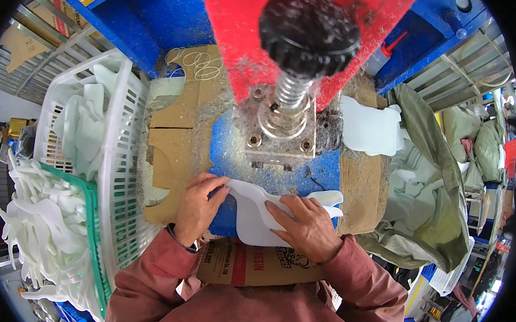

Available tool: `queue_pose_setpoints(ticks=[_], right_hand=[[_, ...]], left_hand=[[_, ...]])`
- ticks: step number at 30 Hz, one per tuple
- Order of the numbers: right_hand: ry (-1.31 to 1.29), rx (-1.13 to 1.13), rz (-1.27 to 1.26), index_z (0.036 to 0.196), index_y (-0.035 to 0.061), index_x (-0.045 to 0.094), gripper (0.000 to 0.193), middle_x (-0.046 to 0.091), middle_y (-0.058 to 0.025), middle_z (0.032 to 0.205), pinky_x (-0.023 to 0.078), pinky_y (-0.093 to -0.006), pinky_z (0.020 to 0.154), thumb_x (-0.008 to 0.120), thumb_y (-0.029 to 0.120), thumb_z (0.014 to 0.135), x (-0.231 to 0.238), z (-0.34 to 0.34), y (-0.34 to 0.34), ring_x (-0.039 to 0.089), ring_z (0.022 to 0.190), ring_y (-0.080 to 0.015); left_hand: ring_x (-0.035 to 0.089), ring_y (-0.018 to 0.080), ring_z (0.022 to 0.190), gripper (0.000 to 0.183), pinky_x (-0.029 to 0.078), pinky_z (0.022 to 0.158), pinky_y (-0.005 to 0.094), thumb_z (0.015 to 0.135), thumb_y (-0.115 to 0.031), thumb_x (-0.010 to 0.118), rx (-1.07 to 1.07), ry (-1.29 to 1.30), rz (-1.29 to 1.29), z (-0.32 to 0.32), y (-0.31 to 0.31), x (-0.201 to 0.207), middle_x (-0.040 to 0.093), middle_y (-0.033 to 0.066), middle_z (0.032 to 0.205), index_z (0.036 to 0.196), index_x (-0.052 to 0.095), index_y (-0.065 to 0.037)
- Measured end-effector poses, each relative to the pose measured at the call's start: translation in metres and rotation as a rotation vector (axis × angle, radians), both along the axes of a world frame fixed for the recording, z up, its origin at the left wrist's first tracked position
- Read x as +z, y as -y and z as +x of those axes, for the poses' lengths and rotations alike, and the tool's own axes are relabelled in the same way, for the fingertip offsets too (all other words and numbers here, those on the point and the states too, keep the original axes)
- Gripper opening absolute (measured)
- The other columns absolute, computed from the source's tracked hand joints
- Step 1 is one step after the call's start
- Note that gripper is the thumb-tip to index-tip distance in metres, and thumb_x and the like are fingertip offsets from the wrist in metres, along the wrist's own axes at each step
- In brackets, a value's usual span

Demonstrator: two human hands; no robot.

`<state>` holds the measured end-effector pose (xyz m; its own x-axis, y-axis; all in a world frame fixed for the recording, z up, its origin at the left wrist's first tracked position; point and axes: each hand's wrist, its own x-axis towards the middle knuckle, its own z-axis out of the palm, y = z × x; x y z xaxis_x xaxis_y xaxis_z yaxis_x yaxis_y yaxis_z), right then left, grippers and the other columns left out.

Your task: The person repeatedly picks white foam pieces from a basket, places them under a press-style cutting machine, and trims the edges. After each cut, the person removes the trimmed piece and places it into a green sack. The cycle continues with multiple foam pieces.

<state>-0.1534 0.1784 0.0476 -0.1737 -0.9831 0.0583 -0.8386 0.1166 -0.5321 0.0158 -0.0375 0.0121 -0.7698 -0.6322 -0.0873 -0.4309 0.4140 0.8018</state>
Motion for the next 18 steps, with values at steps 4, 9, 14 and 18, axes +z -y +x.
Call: queue_pose_setpoints(ticks=[4, 9, 14, 18], right_hand=[[-0.016, 0.007, 0.034, 0.139, 0.0112, 0.063, 0.061, 0.059, -0.0127, 0.122, 0.052, -0.0421, 0.086, 0.083, 0.021, 0.082, -0.005, 0.0, 0.002, 0.064, 0.105, -0.0296], [-0.031, 0.004, 0.048, 0.138, 0.0114, 0.063, 0.061, 0.058, -0.0116, 0.122, 0.051, -0.0421, 0.086, 0.082, 0.021, 0.081, -0.013, 0.0, 0.004, 0.063, 0.106, -0.0286], [-0.059, 0.007, 0.07, 0.136, 0.0117, 0.064, 0.06, 0.057, -0.0102, 0.12, 0.051, -0.0409, 0.084, 0.083, 0.023, 0.08, -0.017, 0.001, 0.005, 0.062, 0.106, -0.0274], [-0.073, 0.011, 0.092, 0.132, 0.011, 0.065, 0.058, 0.057, -0.0097, 0.117, 0.051, -0.0406, 0.084, 0.083, 0.024, 0.079, -0.017, 0.0, 0.007, 0.062, 0.105, -0.0271]], left_hand=[[0.07, 0.0309, 0.093, 0.019, 0.055, 0.082, 0.039, 0.091, -0.012, 0.076, 0.02, 0.012, -0.026, -0.002, 0.0, -0.006, 0.072, 0.0131, 0.099, 0.108, 0.077, -0.001], [0.07, 0.0303, 0.089, 0.02, 0.055, 0.08, 0.0386, 0.091, -0.013, 0.078, 0.044, -0.005, -0.007, -0.005, 0.001, -0.012, 0.072, 0.0131, 0.096, 0.106, 0.077, -0.001], [0.069, 0.0297, 0.085, 0.018, 0.055, 0.077, 0.038, 0.091, -0.014, 0.078, 0.067, 0.014, 0.102, -0.007, 0.003, -0.011, 0.071, 0.0129, 0.091, 0.104, 0.077, -0.002], [0.069, 0.0296, 0.083, 0.017, 0.054, 0.075, 0.0377, 0.09, -0.014, 0.079, 0.036, 0.046, 0.046, -0.008, 0.004, -0.008, 0.071, 0.0131, 0.089, 0.1, 0.077, -0.001]])
